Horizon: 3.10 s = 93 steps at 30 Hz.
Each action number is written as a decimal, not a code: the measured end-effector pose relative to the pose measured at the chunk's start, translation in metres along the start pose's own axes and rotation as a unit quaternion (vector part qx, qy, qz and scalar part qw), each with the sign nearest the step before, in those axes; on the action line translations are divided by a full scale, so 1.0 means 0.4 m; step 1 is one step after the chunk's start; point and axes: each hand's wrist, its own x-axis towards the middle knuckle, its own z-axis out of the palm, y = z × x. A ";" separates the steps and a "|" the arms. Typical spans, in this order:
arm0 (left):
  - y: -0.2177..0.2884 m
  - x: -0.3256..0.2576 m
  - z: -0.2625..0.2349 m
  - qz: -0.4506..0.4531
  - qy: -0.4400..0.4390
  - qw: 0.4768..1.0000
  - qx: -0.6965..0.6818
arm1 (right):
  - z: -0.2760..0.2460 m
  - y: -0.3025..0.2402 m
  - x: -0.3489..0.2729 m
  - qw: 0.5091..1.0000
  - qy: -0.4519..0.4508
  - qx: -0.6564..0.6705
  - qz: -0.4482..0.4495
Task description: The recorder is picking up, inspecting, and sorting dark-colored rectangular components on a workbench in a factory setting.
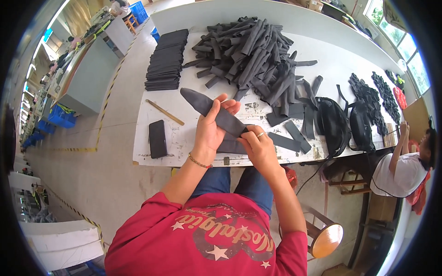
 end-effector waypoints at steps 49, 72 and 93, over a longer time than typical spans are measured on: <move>0.081 0.001 -0.108 0.087 0.091 0.987 0.098 | 0.053 -0.025 0.011 0.937 0.172 0.212 0.218; -0.002 -0.045 -0.359 0.281 0.176 0.618 0.713 | 0.193 0.158 -0.060 0.954 0.029 -0.061 0.293; -0.411 0.526 -0.106 0.181 -0.119 0.599 0.771 | -0.020 0.365 -0.258 0.882 -0.202 -0.425 0.005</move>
